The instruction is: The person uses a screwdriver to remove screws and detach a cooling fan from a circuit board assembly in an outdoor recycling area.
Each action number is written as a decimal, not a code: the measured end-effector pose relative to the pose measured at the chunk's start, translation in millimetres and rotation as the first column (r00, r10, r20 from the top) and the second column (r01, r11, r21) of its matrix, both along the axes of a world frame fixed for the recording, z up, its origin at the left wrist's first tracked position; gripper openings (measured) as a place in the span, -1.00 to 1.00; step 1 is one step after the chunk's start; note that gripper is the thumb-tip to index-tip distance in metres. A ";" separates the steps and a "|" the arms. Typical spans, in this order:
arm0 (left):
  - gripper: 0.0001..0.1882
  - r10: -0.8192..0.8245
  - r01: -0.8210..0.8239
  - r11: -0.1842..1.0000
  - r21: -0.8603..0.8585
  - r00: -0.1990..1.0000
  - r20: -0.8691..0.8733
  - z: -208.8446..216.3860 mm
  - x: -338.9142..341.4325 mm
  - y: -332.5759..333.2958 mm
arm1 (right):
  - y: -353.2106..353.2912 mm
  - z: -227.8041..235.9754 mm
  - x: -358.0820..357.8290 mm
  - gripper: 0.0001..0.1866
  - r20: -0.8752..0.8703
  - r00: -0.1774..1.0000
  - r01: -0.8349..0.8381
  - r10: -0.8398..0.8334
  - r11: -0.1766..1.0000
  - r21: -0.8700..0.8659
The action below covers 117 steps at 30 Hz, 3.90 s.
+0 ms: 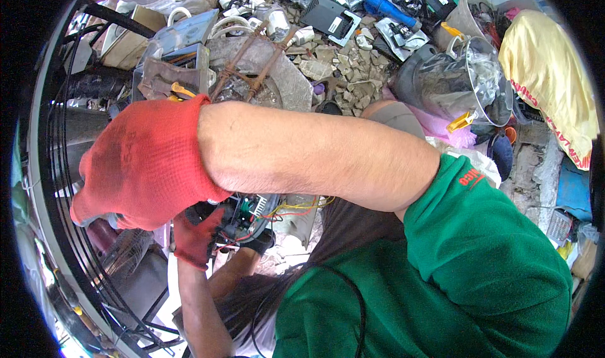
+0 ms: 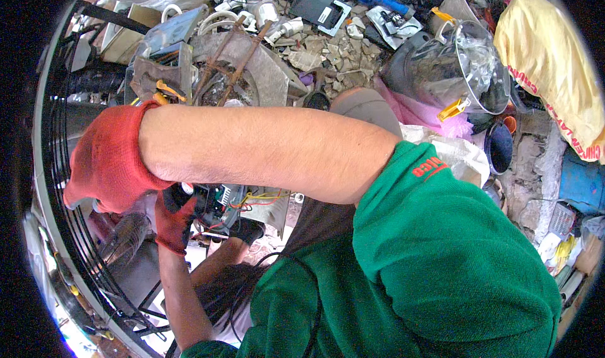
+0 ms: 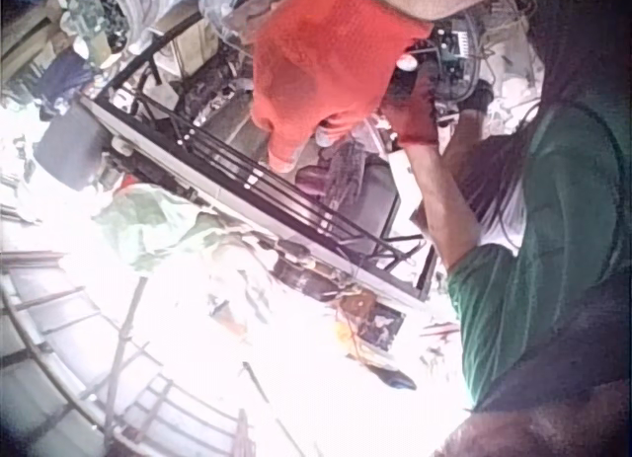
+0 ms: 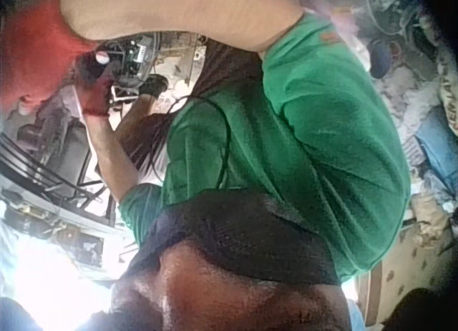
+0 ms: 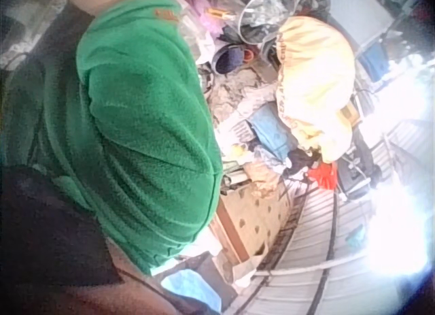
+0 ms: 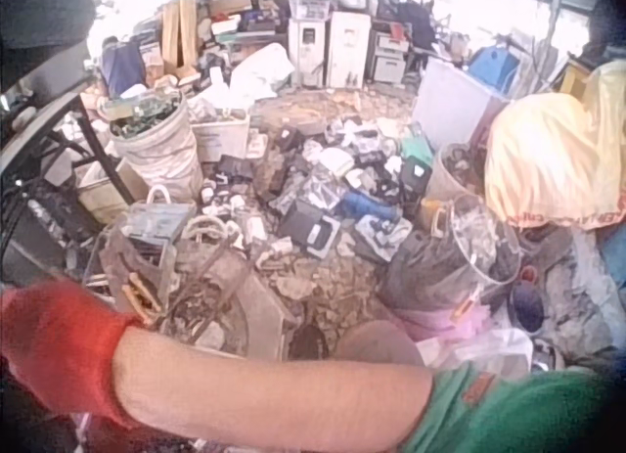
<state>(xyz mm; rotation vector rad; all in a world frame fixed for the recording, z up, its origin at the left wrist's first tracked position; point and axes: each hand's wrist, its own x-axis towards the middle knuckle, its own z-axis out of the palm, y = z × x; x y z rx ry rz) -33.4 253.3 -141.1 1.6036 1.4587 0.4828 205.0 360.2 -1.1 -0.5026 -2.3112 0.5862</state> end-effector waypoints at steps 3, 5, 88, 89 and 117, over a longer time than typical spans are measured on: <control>-0.45 0.049 -0.049 0.999 -0.023 0.999 0.022 -11.4 -8.2 1.7 | -4.7 0.5 -7.5 -0.56 0.061 0.998 0.013 -0.011 0.999 -0.032; -0.46 0.252 -0.226 0.966 -0.125 0.933 0.258 -12.0 -2.6 -1.8 | -4.1 -4.1 -12.9 -0.55 0.072 0.997 0.038 -0.034 0.998 -0.046; -0.30 -0.077 0.075 0.996 0.050 0.996 0.041 13.7 9.8 14.1 | 10.0 -8.4 -2.6 -0.65 -0.346 0.937 0.080 -0.043 0.992 0.095; -0.30 -0.084 0.083 0.996 0.024 0.996 0.040 14.3 10.8 15.6 | 11.4 -5.7 -0.5 -0.64 -0.278 0.960 0.036 -0.019 0.998 0.054; -0.27 -0.091 0.082 0.993 0.088 0.990 0.104 2.7 3.1 11.8 | 3.1 -14.3 -7.6 -0.55 -0.389 0.921 0.001 -0.001 1.000 0.002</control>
